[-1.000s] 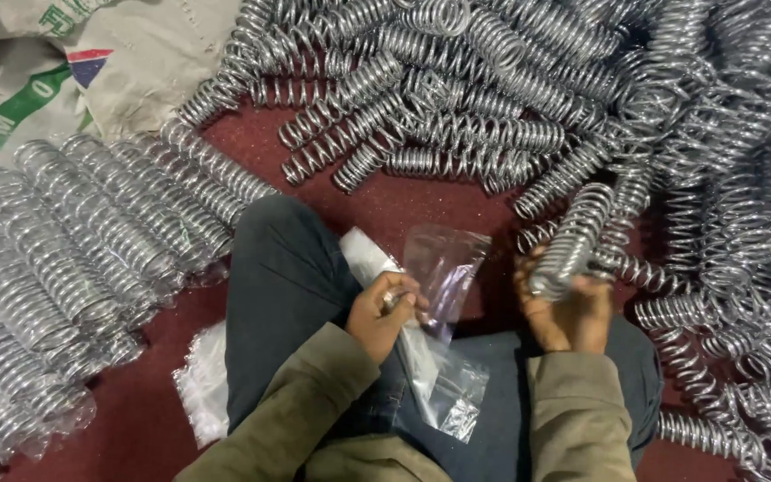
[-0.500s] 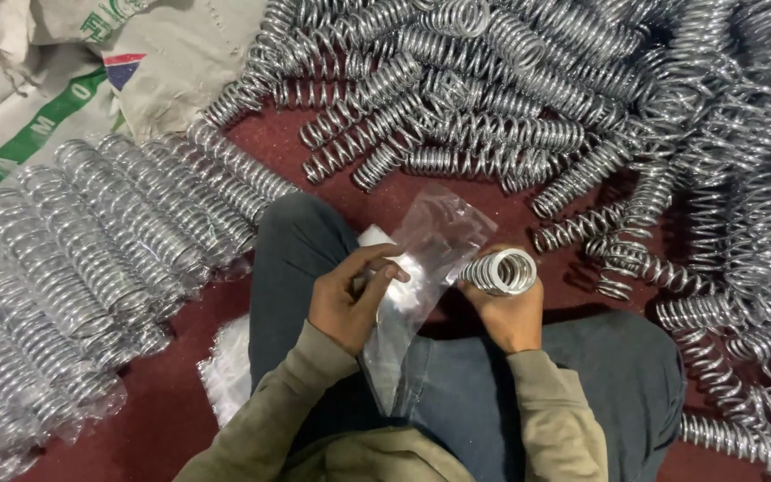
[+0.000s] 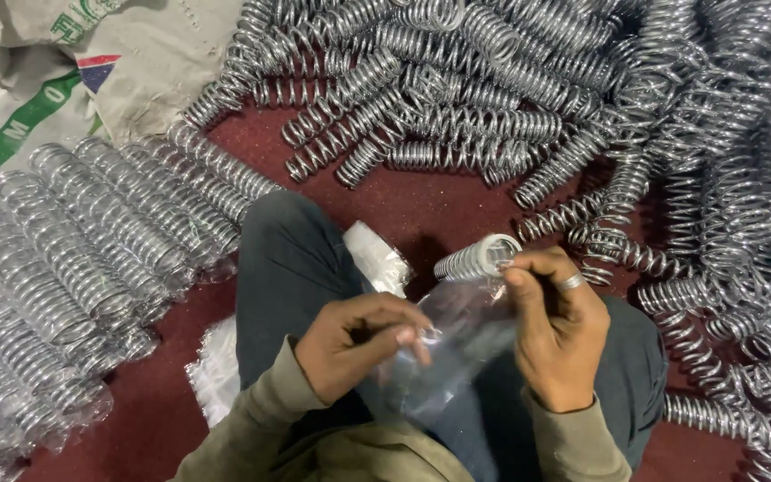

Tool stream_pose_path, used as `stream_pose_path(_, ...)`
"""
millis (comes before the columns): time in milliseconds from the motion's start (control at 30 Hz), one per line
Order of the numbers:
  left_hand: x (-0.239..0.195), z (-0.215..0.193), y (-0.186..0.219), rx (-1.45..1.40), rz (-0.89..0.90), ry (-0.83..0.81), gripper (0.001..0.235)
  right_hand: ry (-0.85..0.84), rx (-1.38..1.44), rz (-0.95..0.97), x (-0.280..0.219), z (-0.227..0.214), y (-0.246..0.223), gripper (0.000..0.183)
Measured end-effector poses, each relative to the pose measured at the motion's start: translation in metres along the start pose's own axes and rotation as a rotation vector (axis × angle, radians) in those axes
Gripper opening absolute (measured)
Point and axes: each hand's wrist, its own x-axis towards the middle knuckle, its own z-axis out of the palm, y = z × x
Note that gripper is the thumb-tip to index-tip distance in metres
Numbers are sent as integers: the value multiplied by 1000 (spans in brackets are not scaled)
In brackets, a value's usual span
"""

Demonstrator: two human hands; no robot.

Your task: Picking up individual metal springs from a large pile and placing them into small plastic bags.

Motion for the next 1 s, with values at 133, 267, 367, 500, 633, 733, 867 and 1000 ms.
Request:
stream_pose_path(133, -11, 55, -33, -884, -348, 50, 40, 177, -78, 106, -26, 1, 7, 19)
stream_pose_path(267, 14, 91, -46, -434, -239, 341, 47, 38, -15, 127, -40, 3, 3, 15)
stream_pose_path(367, 16, 89, -49, -523, -52, 260, 16, -45, -27, 206, -49, -6, 7, 11)
stream_pose_path(500, 14, 61, -63, -466, -202, -117, 27, 37, 621, 598, -52, -13, 28, 9)
stream_pose_path(633, 24, 42, -90, -299, -213, -156, 50, -92, 643, 678, -50, -9, 35, 10)
stream_pose_path(733, 42, 53, -85, -614, -253, 201, 41, -95, 476, 697, -43, 1, 25, 13)
stream_pose_path(867, 63, 59, -91, -494, -152, 203, 28, -25, 308, 440, -11, -5, 28, 8)
stream_pose_path(1000, 87, 55, -86, -186, -52, 256, 22, -7, -150, 114, 24, -14, 47, 2)
